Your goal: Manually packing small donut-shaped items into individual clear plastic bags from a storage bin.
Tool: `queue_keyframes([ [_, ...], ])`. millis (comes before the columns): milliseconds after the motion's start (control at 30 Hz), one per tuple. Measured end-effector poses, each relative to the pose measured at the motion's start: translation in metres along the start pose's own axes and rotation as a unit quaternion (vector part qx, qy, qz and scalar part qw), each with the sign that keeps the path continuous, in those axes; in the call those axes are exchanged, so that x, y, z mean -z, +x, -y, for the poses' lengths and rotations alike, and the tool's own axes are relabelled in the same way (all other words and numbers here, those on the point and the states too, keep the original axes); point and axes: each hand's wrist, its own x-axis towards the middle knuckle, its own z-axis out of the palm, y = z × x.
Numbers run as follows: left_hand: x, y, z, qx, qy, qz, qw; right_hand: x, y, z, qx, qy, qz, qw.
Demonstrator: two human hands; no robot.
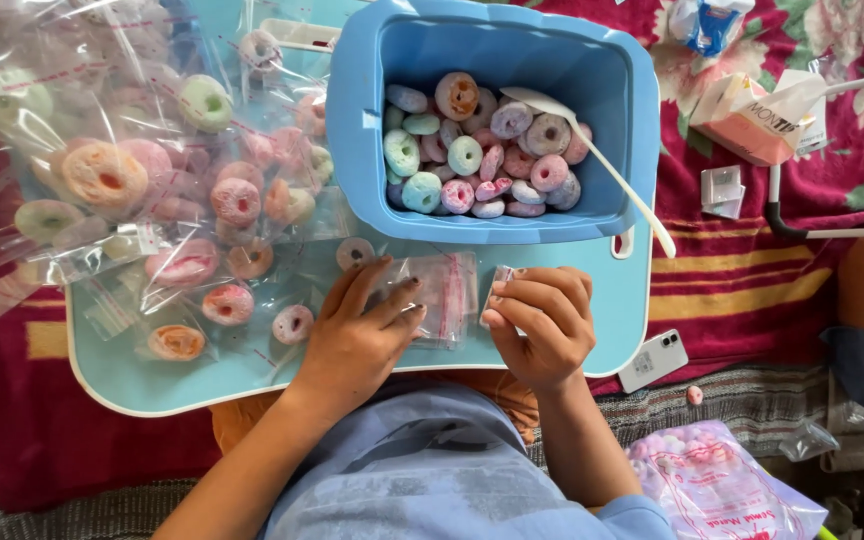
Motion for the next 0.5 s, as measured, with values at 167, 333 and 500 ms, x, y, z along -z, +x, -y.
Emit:
queue_keyframes([
  [167,0.007,0.005,-0.004,0.026,-0.042,-0.022,0.999,0.002,-0.013,0.0,-0.005,-0.004,0.016,1.0],
  [333,0.02,0.012,-0.012,0.093,-0.135,-0.036,0.986,-0.001,0.002,0.014,0.003,0.056,0.058,0.997],
  [500,0.023,0.009,-0.02,0.266,-0.445,-0.02,0.855,-0.008,0.007,0.02,-0.026,0.163,0.046,0.985],
])
